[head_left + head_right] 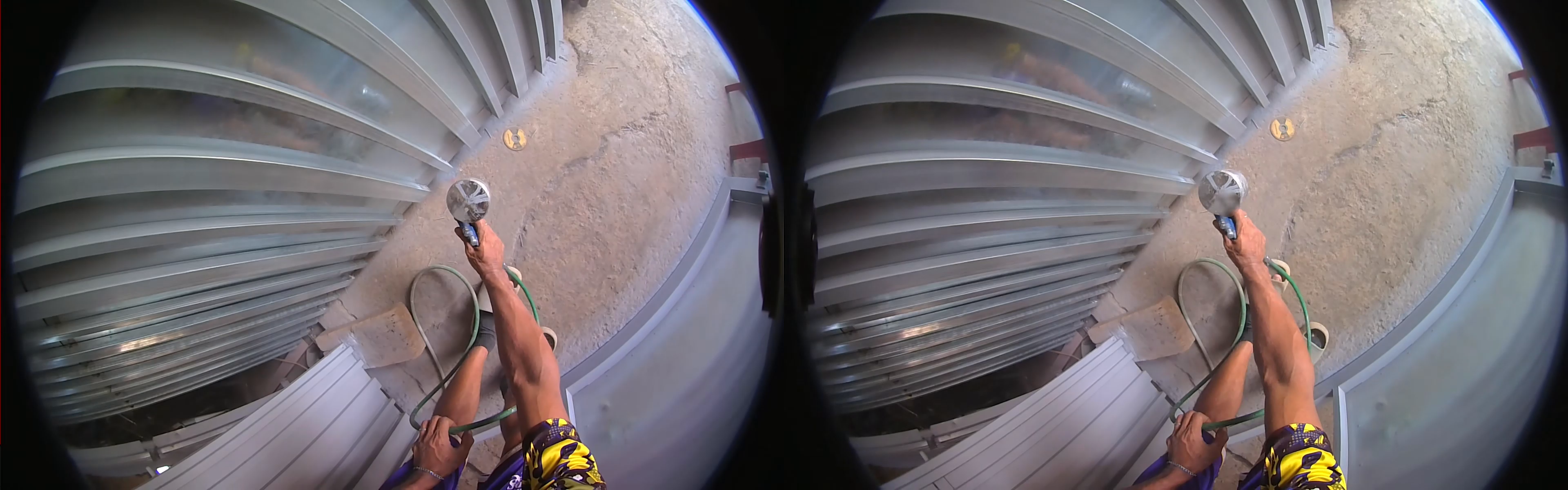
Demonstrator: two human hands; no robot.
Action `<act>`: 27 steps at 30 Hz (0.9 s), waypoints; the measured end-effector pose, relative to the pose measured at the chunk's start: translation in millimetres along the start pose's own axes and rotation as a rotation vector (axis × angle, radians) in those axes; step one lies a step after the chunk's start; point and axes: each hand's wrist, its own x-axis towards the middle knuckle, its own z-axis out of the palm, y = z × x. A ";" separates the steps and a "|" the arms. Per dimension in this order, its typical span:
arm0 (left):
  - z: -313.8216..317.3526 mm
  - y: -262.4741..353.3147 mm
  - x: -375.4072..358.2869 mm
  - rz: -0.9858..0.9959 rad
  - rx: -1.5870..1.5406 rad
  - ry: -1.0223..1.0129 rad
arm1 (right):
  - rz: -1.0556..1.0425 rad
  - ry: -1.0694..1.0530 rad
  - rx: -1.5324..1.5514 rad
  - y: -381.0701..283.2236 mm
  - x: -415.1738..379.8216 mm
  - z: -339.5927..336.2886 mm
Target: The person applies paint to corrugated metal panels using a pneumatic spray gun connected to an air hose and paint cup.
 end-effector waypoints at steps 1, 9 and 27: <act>-0.4 0.2 -0.2 -0.005 0.003 -0.002 | -0.012 0.011 0.000 -0.5 -0.1 1.1; -0.5 -2.1 -1.1 -0.018 -0.011 -0.019 | -0.023 0.032 0.018 -2.6 0.5 4.2; -0.9 -5.6 -2.1 0.015 -0.006 0.028 | 0.186 -0.227 -0.010 -7.9 18.1 -2.3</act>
